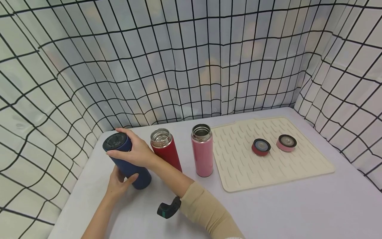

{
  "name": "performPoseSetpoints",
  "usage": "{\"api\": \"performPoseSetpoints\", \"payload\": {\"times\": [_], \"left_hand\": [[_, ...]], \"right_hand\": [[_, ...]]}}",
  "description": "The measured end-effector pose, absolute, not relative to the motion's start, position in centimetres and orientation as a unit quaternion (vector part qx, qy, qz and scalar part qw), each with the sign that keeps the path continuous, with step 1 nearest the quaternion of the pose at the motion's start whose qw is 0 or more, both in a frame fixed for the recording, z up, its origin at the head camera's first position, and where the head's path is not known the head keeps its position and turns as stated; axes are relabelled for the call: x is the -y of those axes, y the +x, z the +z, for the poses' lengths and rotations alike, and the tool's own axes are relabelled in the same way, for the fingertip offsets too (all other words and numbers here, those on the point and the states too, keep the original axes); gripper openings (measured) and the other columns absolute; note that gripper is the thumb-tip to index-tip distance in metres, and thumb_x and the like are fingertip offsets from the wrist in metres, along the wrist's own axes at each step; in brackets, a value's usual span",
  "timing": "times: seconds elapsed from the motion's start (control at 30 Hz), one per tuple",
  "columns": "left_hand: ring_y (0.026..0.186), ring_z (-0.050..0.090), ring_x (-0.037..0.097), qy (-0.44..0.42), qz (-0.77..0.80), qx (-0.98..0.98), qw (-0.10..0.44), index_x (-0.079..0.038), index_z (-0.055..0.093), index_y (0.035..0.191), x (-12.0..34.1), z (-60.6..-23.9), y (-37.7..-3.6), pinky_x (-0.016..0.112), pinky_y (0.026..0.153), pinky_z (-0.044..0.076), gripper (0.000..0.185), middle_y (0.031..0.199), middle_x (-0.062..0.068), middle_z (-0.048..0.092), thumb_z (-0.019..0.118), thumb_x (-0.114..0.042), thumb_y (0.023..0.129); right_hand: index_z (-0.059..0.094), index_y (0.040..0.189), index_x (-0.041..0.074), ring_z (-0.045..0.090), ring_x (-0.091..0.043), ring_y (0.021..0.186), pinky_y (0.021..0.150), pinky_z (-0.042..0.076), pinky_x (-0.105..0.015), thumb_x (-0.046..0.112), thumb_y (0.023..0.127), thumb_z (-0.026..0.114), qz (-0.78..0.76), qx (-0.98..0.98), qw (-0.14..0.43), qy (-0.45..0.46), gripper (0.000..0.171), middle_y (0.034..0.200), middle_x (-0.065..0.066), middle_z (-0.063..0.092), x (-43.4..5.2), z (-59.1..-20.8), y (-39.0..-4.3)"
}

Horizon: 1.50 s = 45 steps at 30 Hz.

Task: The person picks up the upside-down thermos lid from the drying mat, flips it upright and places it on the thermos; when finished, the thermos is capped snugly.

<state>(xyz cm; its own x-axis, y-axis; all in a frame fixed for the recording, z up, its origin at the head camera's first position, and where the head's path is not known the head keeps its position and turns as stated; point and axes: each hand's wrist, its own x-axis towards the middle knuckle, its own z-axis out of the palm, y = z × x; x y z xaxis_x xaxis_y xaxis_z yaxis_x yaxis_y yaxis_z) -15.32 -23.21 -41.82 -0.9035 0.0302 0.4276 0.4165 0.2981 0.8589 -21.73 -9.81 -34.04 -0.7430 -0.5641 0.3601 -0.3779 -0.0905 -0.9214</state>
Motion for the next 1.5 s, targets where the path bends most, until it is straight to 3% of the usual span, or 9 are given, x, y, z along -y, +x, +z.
{"api": "performPoseSetpoints", "payload": {"times": [0.17, 0.3, 0.5, 0.63, 0.93, 1.2, 1.5], "left_hand": [[0.107, 0.049, -0.002, -0.145, -0.568, 0.791, 0.172, 0.003, 0.029, 0.136, 23.9, -43.1, -16.0, 0.012, 0.089, 0.039, 0.072, 0.121, -0.013, 0.047, 0.067, 0.010, 0.075], [0.108, 0.049, 0.000, -0.148, -0.568, 0.792, 0.170, 0.000, 0.029, 0.138, 24.5, -44.5, -16.7, 0.013, 0.089, 0.040, 0.075, 0.123, -0.012, 0.047, 0.068, 0.011, 0.074], [0.109, 0.048, 0.000, -0.142, -0.565, 0.798, 0.153, -0.001, 0.027, 0.139, 24.3, -43.6, -16.3, 0.014, 0.091, 0.038, 0.073, 0.127, 0.011, 0.046, 0.066, 0.007, 0.078], [0.106, 0.048, -0.003, -0.139, -0.565, 0.800, 0.149, 0.004, 0.026, 0.136, 23.6, -42.1, -15.6, 0.013, 0.090, 0.039, 0.069, 0.127, 0.020, 0.045, 0.065, 0.007, 0.079], [0.105, 0.051, 0.001, -0.152, -0.588, 0.778, 0.162, 0.006, 0.031, 0.133, 23.8, -42.9, -16.0, 0.014, 0.089, 0.041, 0.067, 0.119, -0.009, 0.049, 0.065, 0.012, 0.076], [0.108, 0.051, 0.005, -0.147, -0.585, 0.779, 0.168, -0.003, 0.033, 0.137, 24.7, -44.7, -16.9, 0.015, 0.091, 0.040, 0.073, 0.122, -0.008, 0.049, 0.068, 0.010, 0.075], [0.104, 0.051, -0.001, -0.154, -0.581, 0.780, 0.177, 0.009, 0.033, 0.131, 23.4, -42.1, -15.5, 0.013, 0.089, 0.040, 0.066, 0.116, -0.014, 0.049, 0.065, 0.014, 0.074]], "right_hand": [[0.036, 0.134, 0.019, 0.057, -0.005, 0.099, 0.086, 0.045, -0.023, 0.011, 0.078, 0.073, -0.677, -0.643, 0.064, -0.352, 0.067, 0.115, 0.003, 0.056, 10.2, -34.4, -21.9], [0.036, 0.133, 0.023, 0.056, -0.004, 0.098, 0.086, 0.045, -0.024, 0.017, 0.077, 0.074, -0.672, -0.656, 0.055, -0.340, 0.068, 0.120, 0.004, 0.048, 10.3, -34.7, -21.7], [0.032, 0.140, 0.025, 0.050, -0.005, 0.109, 0.094, 0.040, -0.028, 0.020, 0.086, 0.063, -0.671, -0.649, 0.081, -0.350, 0.063, 0.130, 0.005, 0.045, 10.0, -34.4, -21.7], [0.035, 0.139, 0.022, 0.051, -0.004, 0.109, 0.092, 0.041, -0.026, 0.019, 0.086, 0.062, -0.678, -0.638, 0.092, -0.353, 0.059, 0.128, 0.006, 0.048, 9.8, -34.3, -21.9], [0.042, 0.131, 0.021, 0.052, -0.005, 0.104, 0.086, 0.045, -0.026, 0.013, 0.082, 0.068, -0.688, -0.634, 0.081, -0.344, 0.056, 0.115, 0.007, 0.055, 9.8, -34.4, -21.9], [0.042, 0.126, 0.019, 0.048, -0.007, 0.100, 0.080, 0.046, -0.025, 0.020, 0.077, 0.074, -0.667, -0.674, 0.040, -0.315, 0.059, 0.114, 0.009, 0.051, 10.1, -34.2, -21.6], [0.038, 0.122, 0.014, 0.053, -0.006, 0.094, 0.078, 0.048, -0.022, 0.019, 0.075, 0.076, -0.687, -0.663, 0.023, -0.295, 0.061, 0.111, 0.007, 0.048, 10.5, -34.3, -21.0]]}}
